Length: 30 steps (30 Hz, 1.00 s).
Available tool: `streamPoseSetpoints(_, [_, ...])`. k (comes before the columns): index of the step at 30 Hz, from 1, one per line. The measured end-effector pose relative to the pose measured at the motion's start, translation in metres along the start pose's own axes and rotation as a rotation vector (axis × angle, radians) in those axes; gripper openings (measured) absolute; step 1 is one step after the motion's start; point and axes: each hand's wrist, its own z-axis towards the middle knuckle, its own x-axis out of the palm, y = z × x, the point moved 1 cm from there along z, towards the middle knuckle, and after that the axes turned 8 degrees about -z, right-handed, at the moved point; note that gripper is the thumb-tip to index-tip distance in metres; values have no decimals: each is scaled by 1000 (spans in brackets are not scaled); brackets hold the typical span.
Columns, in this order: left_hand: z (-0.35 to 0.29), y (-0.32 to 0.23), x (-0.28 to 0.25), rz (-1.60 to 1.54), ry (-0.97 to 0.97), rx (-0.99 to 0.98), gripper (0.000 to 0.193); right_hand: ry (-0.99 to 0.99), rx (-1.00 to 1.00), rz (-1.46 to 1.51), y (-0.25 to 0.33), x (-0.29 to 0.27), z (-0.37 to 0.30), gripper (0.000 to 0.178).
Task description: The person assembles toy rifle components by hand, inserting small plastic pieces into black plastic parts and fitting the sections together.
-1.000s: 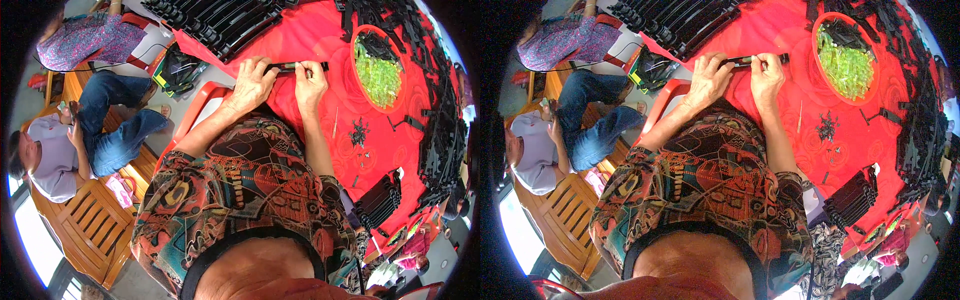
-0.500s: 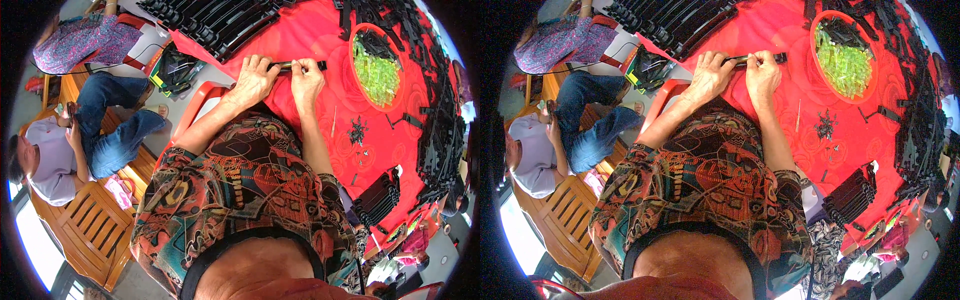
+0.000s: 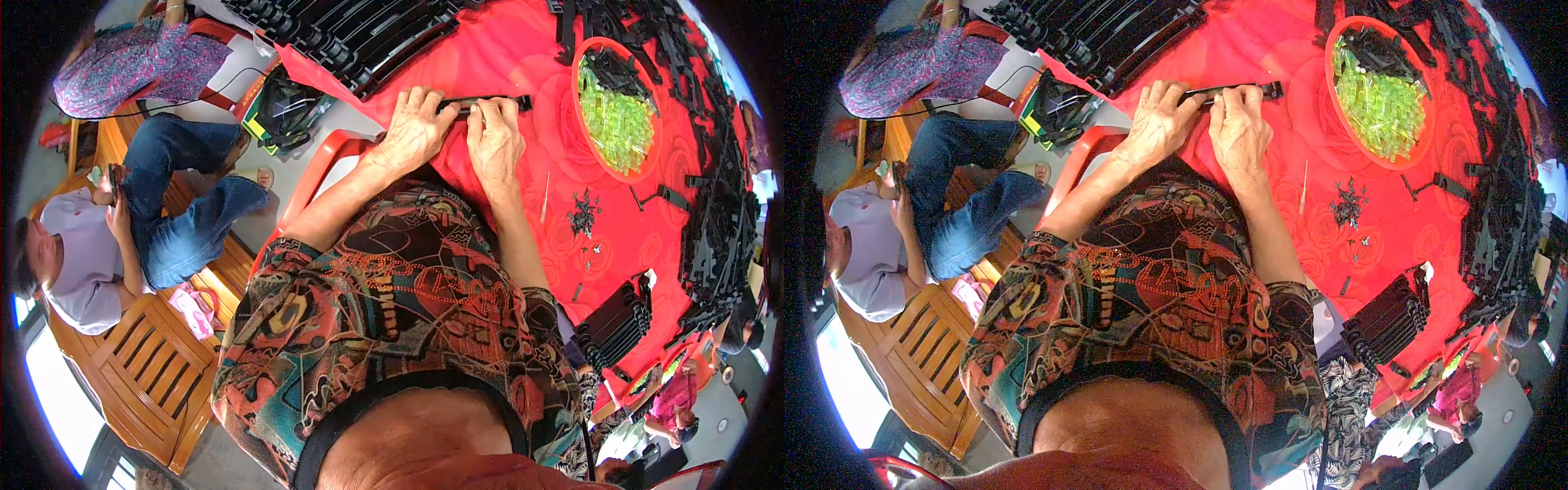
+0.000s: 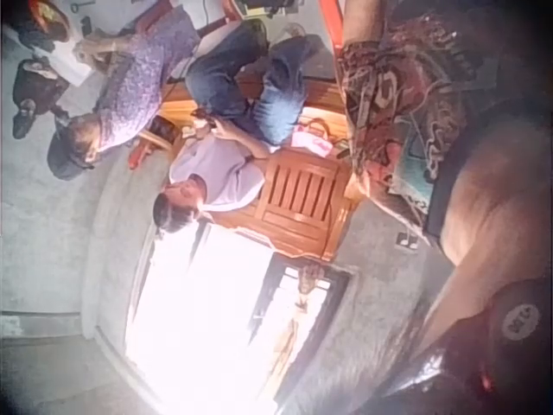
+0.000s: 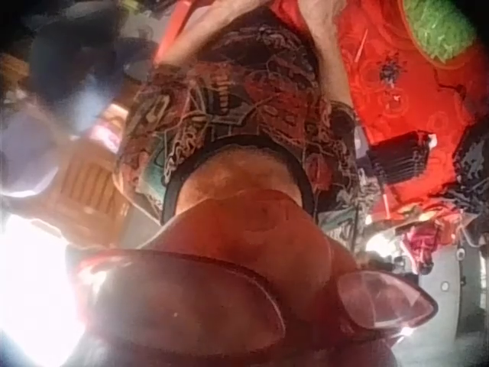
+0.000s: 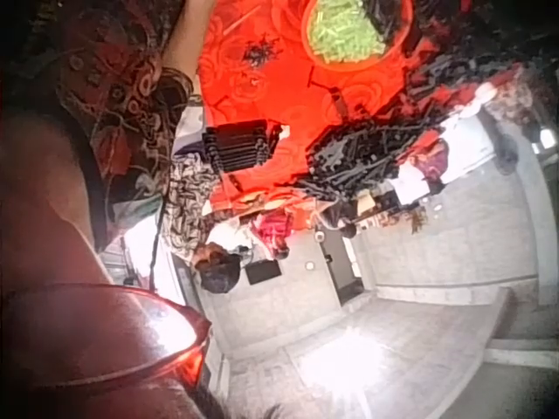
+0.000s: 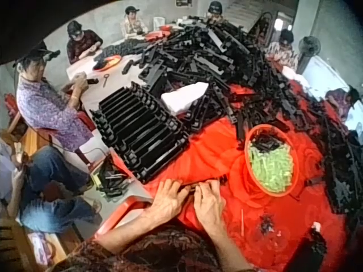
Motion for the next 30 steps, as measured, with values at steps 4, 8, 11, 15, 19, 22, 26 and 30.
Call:
streamPoseSetpoints(4, [-1, 1, 2, 7, -3, -3, 28, 174, 39, -93, 3, -2, 2, 15])
streamPoseSetpoints(8, [0, 2, 0, 17, 39, -13, 29, 170, -3, -78, -1, -2, 2, 16])
streamPoseSetpoints(11, [-1, 4, 0, 16, 61, -22, 29, 129, -14, -41, 4, -10, 0, 17])
streamPoseSetpoints(15, [-1, 3, 0, -6, 48, -12, 30, 257, -34, -124, 5, -9, 4, 21])
streamPoseSetpoints(19, [0, 4, 2, 6, 39, 10, 31, 316, -65, -161, 7, -10, 7, 22])
streamPoseSetpoints(22, [3, 3, 0, 31, 55, 15, 30, 294, -102, -167, 3, -5, 8, 18])
streamPoseSetpoints(26, [3, 2, -2, 20, 74, -2, 30, 268, -91, -48, -3, -7, 14, 16])
streamPoseSetpoints(30, [5, 0, -7, 87, 89, 16, 33, -35, 49, 290, -17, -36, 25, 16])
